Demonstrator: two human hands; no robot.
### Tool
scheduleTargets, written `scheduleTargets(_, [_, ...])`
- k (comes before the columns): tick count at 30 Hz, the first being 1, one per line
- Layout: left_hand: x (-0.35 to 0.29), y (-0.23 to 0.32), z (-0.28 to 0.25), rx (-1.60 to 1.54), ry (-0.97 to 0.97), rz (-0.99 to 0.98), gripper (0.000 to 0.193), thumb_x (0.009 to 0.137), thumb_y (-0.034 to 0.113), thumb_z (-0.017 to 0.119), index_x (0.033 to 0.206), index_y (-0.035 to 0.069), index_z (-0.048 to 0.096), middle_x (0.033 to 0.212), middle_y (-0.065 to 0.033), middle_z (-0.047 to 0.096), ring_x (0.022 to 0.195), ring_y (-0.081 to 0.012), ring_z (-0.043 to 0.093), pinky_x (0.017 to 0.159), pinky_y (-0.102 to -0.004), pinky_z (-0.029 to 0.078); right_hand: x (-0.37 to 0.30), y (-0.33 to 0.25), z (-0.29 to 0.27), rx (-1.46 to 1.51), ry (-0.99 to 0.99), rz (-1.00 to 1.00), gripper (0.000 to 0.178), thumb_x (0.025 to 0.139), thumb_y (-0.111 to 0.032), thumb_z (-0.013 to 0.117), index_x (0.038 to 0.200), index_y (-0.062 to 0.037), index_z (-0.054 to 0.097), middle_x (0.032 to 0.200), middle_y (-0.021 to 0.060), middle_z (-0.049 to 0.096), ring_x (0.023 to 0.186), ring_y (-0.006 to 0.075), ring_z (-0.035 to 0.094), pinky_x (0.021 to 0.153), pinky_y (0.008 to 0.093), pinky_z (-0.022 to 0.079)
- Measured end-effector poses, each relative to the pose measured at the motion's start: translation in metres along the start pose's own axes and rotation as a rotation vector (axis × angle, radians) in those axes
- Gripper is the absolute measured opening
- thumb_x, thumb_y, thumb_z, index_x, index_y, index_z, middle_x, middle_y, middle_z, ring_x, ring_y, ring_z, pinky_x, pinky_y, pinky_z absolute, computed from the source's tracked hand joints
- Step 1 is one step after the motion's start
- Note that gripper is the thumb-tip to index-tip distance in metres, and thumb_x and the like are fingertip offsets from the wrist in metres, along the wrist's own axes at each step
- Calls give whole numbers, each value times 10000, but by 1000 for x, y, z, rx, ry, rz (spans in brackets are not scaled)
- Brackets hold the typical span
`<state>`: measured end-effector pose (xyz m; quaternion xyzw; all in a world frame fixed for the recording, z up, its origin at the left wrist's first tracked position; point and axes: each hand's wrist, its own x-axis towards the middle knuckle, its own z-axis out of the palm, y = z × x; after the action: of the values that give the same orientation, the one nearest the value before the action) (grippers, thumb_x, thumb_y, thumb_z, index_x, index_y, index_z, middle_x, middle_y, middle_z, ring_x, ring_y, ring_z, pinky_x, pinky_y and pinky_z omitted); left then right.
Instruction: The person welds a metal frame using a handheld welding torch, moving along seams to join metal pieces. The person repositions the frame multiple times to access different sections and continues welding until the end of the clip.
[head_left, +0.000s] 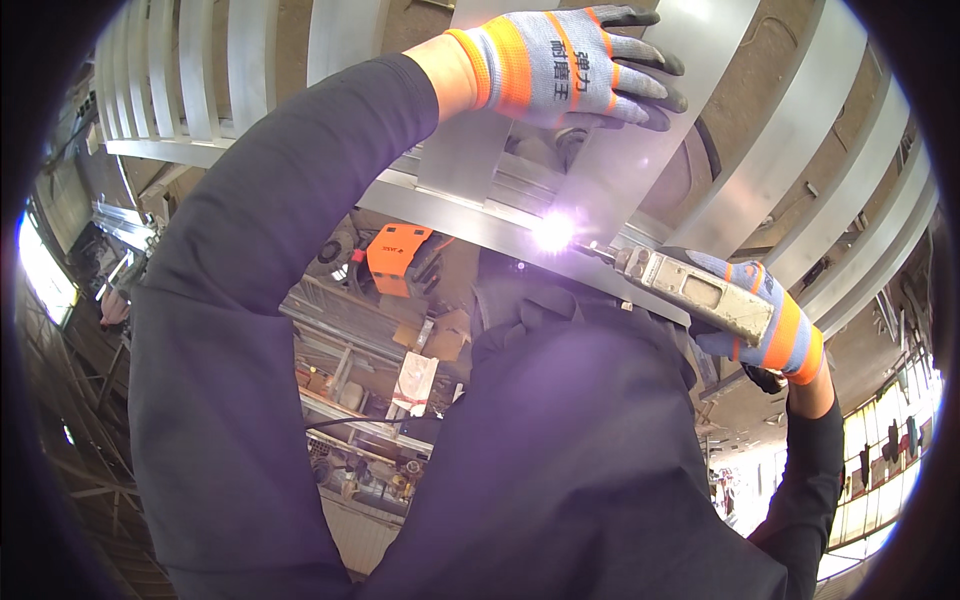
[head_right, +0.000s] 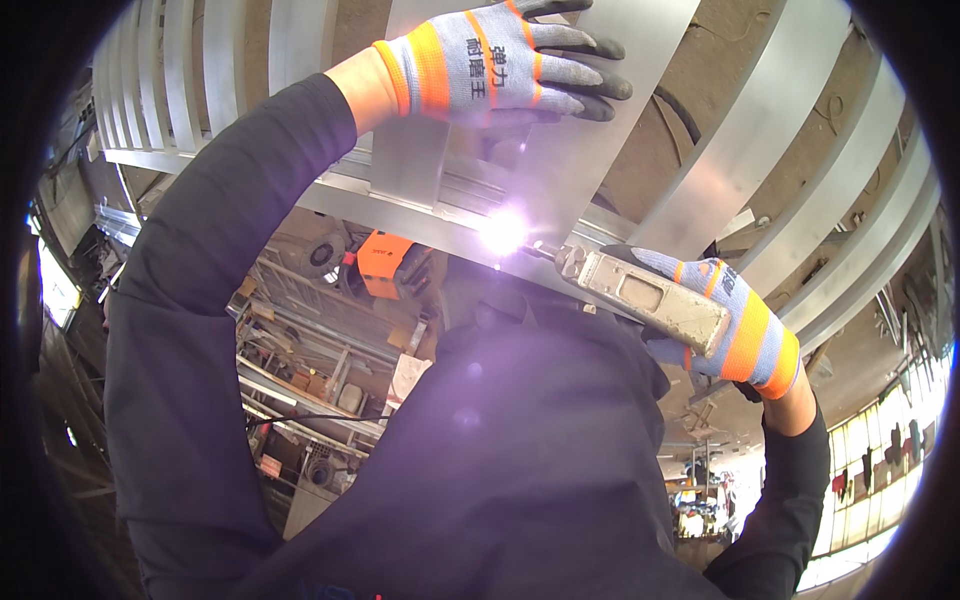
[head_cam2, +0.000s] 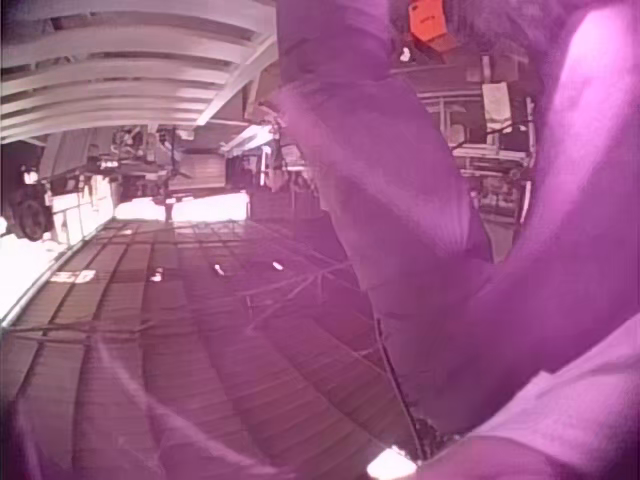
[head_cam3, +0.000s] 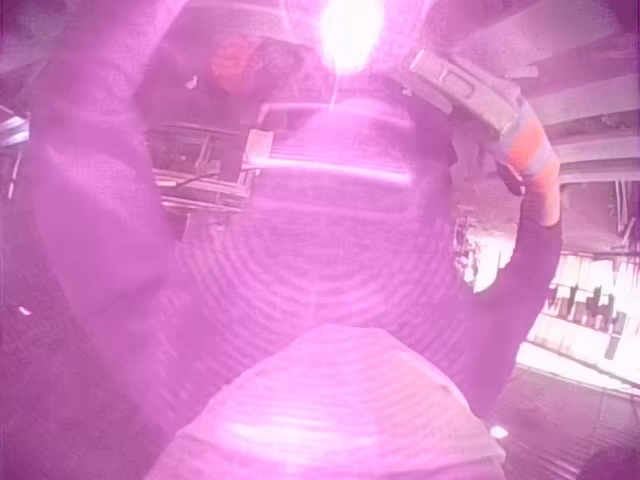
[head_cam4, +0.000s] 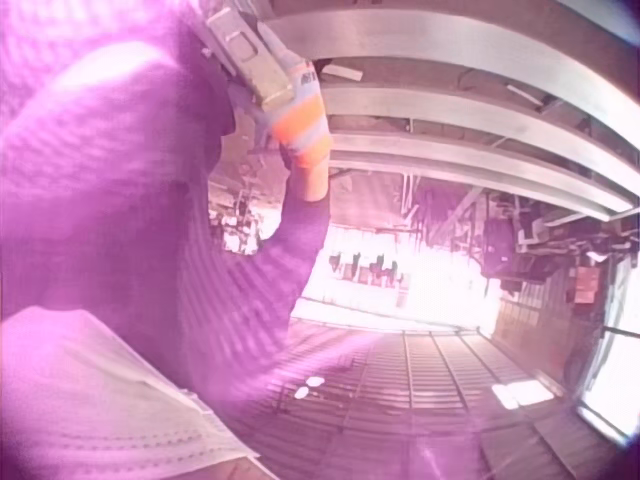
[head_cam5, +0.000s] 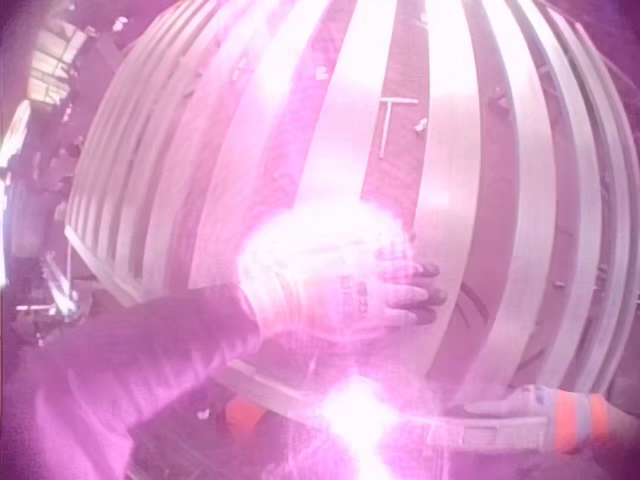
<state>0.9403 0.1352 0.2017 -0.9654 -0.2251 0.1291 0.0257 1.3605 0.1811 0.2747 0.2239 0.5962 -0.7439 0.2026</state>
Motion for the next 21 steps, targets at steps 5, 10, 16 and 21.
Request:
scheduleTargets(5, [9,16,19,-180,37,-160,749,1288,457,338,1919,72,217,2018,-127,234,1850,-257,243,1543,-422,187,0,-4,-1,-134,-2,-49,733,882,-5,812,1606,17,706,1022,111,817,831,254,723,851,363,613])
scheduleTargets(10, [10,21,29,-61,40,-147,725,1285,408,377,1917,84,234,2011,-107,261,1845,-235,254,1544,-417,187,-2,-6,-1,-54,-15,39,724,883,-1,817,1599,11,713,1013,114,817,825,270,724,846,367,612])
scheduleTargets(16, [14,23,32,6,14,-143,702,1281,349,424,1915,98,254,2003,-83,292,1839,-208,267,1546,-410,187,-7,1,-1,-104,22,-11,722,879,1,828,1592,13,714,1031,134,822,835,293,730,856,370,618])
scheduleTargets(21, [13,25,32,11,74,-129,661,1266,301,477,1895,152,339,1992,-33,329,1836,-207,281,1545,-429,192,-8,1,-4,-42,13,-37,724,866,6,838,1580,20,715,1073,151,836,855,303,732,870,372,624])
